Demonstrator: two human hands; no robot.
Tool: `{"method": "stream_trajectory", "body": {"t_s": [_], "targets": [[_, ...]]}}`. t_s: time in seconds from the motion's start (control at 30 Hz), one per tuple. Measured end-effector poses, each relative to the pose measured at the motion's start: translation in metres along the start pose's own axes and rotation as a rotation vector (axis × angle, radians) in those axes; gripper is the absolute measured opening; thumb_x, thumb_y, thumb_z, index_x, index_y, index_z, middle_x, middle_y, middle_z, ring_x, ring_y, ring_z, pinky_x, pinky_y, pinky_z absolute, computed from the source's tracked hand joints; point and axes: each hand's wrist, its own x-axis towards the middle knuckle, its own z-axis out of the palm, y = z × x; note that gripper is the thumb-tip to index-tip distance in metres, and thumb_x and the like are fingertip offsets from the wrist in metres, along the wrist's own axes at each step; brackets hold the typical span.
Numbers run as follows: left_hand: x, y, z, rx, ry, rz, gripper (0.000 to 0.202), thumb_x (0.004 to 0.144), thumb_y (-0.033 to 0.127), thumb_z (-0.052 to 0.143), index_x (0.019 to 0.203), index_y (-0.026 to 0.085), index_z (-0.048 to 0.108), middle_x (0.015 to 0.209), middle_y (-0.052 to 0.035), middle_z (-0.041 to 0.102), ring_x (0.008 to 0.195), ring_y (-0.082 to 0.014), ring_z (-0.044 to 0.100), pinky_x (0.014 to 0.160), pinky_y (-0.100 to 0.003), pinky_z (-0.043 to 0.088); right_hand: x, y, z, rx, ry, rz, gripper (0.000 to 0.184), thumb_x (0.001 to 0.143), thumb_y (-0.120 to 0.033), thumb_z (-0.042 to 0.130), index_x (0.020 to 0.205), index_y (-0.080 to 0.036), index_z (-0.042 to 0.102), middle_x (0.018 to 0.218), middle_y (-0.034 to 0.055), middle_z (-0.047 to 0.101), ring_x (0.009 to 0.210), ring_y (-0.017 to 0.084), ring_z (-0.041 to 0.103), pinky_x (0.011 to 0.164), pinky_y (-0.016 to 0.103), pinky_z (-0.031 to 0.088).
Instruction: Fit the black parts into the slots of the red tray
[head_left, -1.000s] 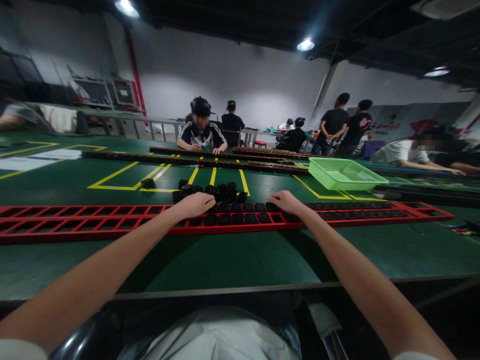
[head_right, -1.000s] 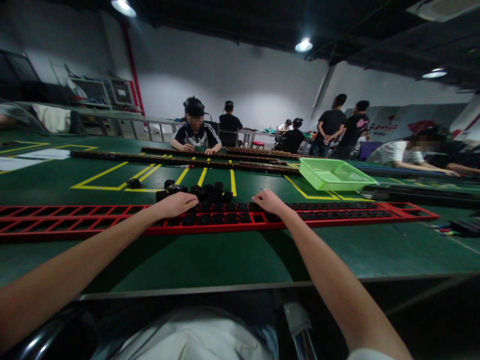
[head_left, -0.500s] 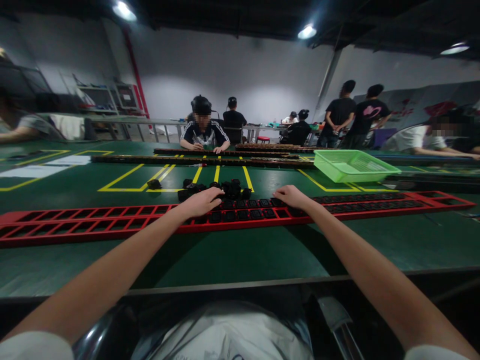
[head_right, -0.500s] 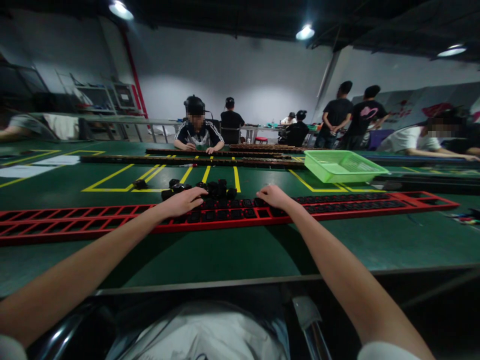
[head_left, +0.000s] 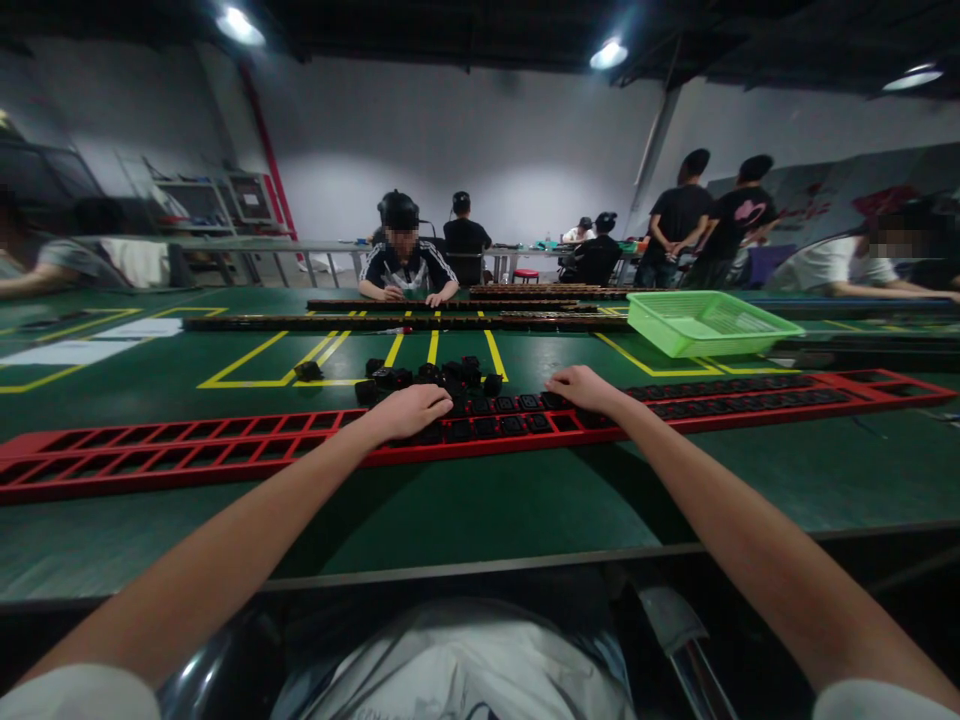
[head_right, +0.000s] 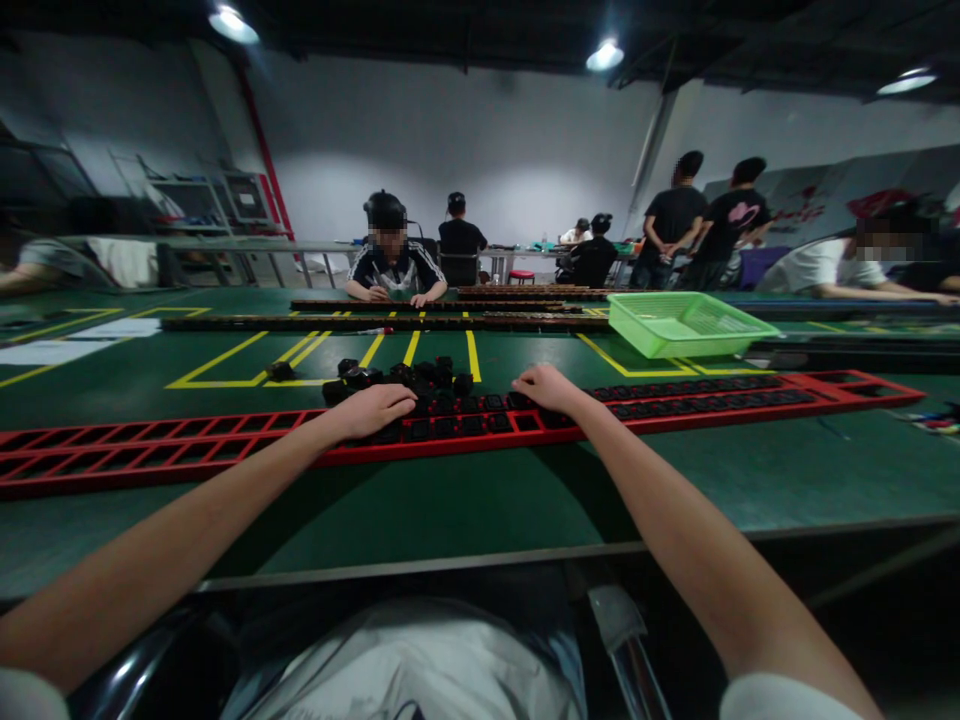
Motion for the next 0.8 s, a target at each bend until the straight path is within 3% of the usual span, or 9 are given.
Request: {"method": "stream_trajectory", "body": {"t_s": [0.23, 0.8], "targets": [[-0.0007, 0.0037, -0.0025, 0.009, -0.05, -0.036, 0.047, 0.112, 0.046, 0.04, 0.123, 0.019, 0.077, 0.135, -0.0127, 0.076, 0.124, -0.0307, 0.071, 0.113, -0.041, 0.053, 0.0006, 0.0024, 0.0003, 0.023, 0.007, -0.016, 0.05, 0.095, -0.059, 0.056, 0.063, -0.021, 0.05, 0.067, 0.0052, 0.057, 0.068, 0.018, 0.047, 0.07, 0.033, 0.033], [-0.0013, 0.0038, -0.0033, 0.006, -0.064, -0.042, 0.047, 0.112, 0.044, 0.04, 0.127, 0.018, 0.076, 0.136, -0.0135, 0.075, 0.125, -0.0314, 0.07, 0.113, -0.042, 0.052, 0.0005, 0.0, -0.0004, 0.015, -0.009, 0.016, 0.042, 0.095, -0.049, 0.052, 0.063, -0.021, 0.051, 0.067, 0.0045, 0.057, 0.068, 0.017, 0.047, 0.07, 0.033, 0.034]]}}
